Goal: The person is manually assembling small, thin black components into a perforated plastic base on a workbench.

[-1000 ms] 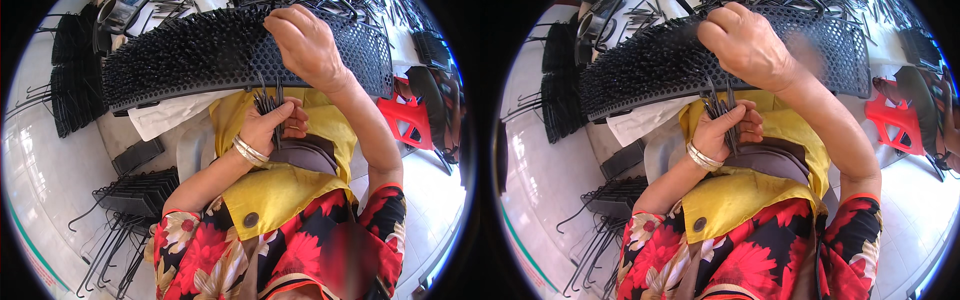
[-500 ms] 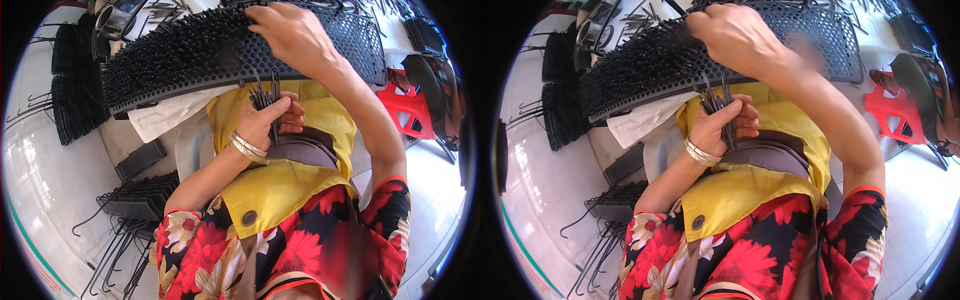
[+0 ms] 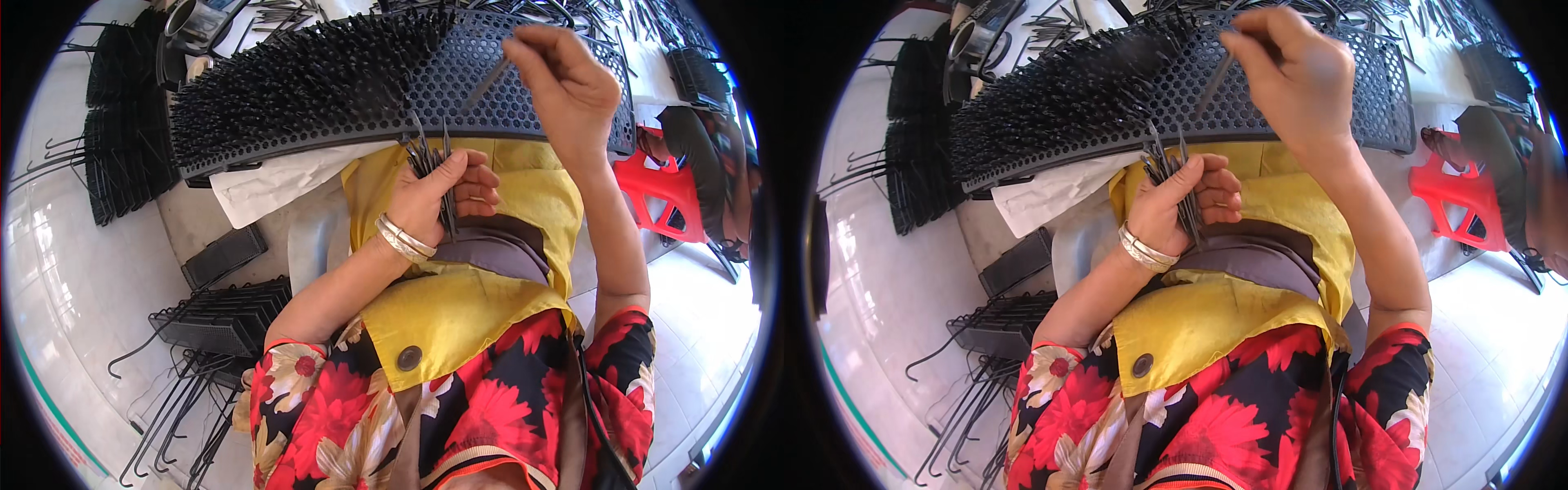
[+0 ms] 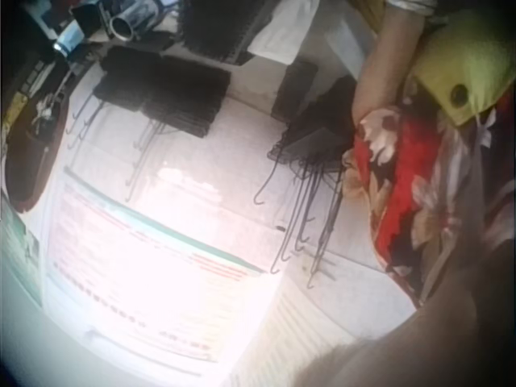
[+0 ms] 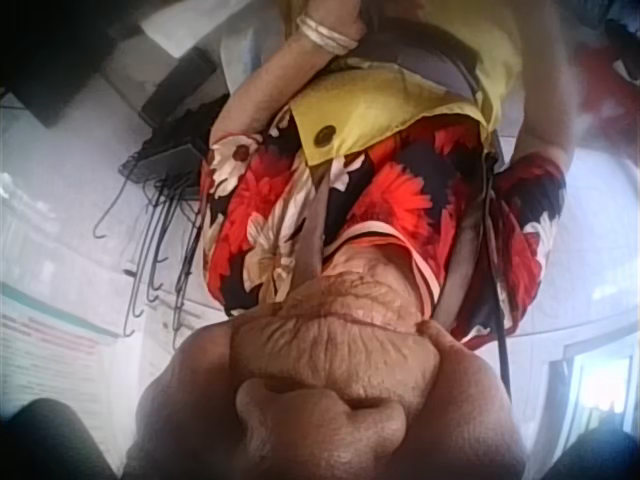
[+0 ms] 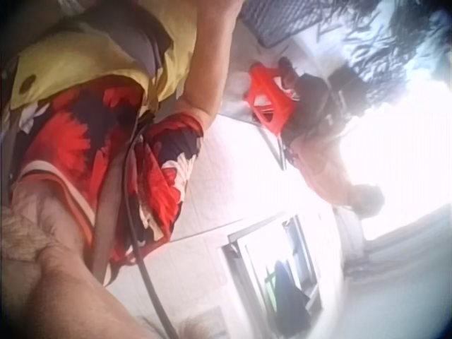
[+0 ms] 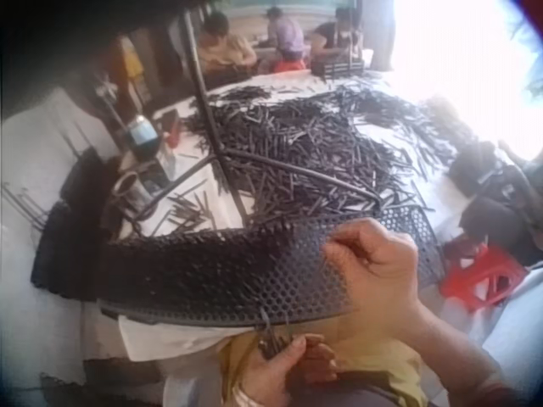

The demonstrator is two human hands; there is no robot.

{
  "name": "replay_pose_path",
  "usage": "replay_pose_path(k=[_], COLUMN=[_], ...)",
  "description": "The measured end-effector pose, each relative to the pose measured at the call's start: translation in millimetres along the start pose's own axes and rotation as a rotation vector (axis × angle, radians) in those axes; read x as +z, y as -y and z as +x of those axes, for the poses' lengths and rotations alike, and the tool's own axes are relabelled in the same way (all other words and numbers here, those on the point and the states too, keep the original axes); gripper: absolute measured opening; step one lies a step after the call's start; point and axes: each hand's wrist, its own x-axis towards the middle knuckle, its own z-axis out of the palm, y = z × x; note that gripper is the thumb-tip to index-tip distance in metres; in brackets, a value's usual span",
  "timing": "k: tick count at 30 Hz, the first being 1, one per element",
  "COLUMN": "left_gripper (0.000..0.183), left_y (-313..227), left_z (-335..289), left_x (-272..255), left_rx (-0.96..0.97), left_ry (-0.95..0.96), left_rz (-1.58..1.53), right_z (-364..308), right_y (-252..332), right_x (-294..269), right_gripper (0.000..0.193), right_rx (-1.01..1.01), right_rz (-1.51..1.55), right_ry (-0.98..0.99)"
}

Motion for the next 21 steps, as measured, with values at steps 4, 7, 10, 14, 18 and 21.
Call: replay_pose_path(k=[4,7,10,14,18,21], left_gripper=[0.030,0.031,0.031,0.031,0.031,0.030], left_y=[2,1,1,2,1,0], left_z=[-1,0,0,1,0,-1], left_x=[1,2,1,-2,-1,1], left_rx=[-0.018,-0.022,-0.031,-0.034,-0.042,-0.042], left_ry=[-0.010,-0.002,-0.003,0.017,0.032,0.032], left_rz=[0.039,0.034,0.024,0.017,0.034,0.034], right_z=[16,22,30,28,22,18], right_y=[26,17,3,-10,-13,-11], right_x=[14,26,30,40,44,38], right_gripper=[0.015,0.015,0.019,0.025,0.039,0.033], right_rx=[-0.567,-0.741,-0.982,-0.990,-0.853,-0.739], right_rz=[-0.245,-0.263,-0.404,-0.404,-0.562,-0.448], right_ry=[-0.239,-0.231,-0.052,0.063,0.293,0.240])
